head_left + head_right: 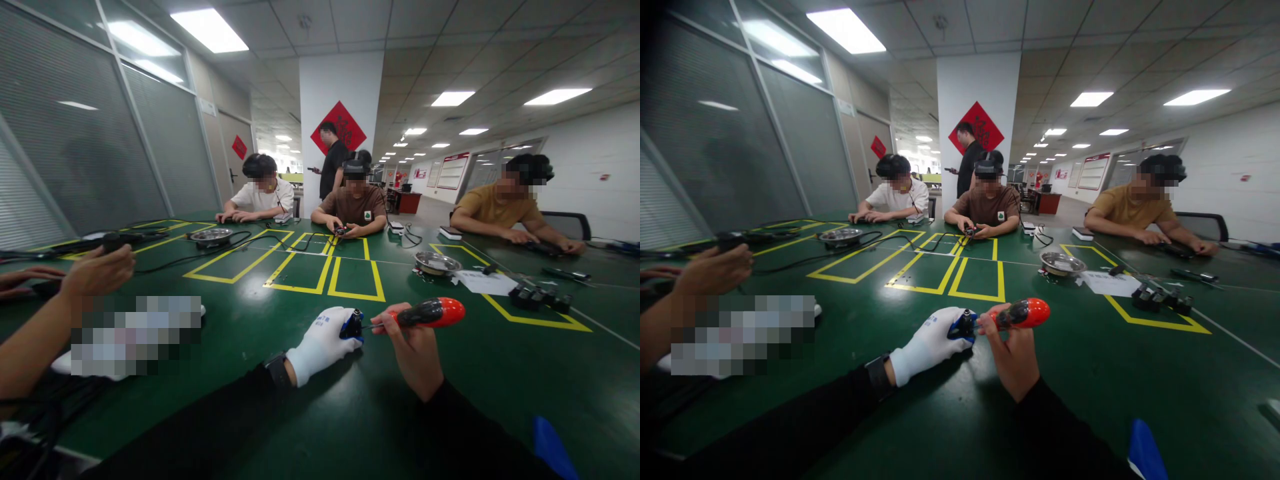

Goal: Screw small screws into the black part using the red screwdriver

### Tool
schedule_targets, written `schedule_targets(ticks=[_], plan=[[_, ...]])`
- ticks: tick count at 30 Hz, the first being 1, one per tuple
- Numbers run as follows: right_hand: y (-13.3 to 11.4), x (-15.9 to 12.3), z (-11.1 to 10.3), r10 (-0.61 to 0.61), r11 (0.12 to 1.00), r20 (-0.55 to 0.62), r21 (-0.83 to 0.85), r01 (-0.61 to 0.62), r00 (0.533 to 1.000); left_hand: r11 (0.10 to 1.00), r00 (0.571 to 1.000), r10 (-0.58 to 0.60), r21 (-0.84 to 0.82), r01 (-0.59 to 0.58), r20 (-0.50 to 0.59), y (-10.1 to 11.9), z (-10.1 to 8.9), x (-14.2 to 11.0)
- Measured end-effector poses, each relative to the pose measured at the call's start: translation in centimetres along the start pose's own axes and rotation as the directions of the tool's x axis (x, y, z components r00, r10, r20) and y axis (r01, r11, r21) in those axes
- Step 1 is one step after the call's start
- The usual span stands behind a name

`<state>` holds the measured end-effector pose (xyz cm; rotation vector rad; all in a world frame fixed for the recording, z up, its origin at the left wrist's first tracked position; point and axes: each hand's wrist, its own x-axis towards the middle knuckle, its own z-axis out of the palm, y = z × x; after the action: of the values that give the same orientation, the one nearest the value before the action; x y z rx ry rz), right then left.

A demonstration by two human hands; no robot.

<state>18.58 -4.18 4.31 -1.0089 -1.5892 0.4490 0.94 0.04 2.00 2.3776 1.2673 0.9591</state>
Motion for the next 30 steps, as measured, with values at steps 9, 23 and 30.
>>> schedule_targets(ticks=[9, 23, 30], plan=[[-0.1, 0.0, -0.2, -0.006, 1.000, -0.010, -0.003, 0.006, 1.000, 1.000, 1.000, 0.020, 0.000, -0.020, 0.009, 0.1, -0.1, 0.0], [-0.3, 0.1, -0.3, -0.033, 0.999, -0.026, -0.040, 0.032, 0.999, 0.993, 0.997, -0.070, -0.091, 0.073, 0.026, 0.5, -0.5, -0.1], [-1.3, 0.2, 0.1, -0.098, 0.987, -0.058, 0.123, 0.104, 0.994, 0.988, 0.996, -0.090, -0.124, 0.093, 0.028, 1.0, -0.7, -0.1]])
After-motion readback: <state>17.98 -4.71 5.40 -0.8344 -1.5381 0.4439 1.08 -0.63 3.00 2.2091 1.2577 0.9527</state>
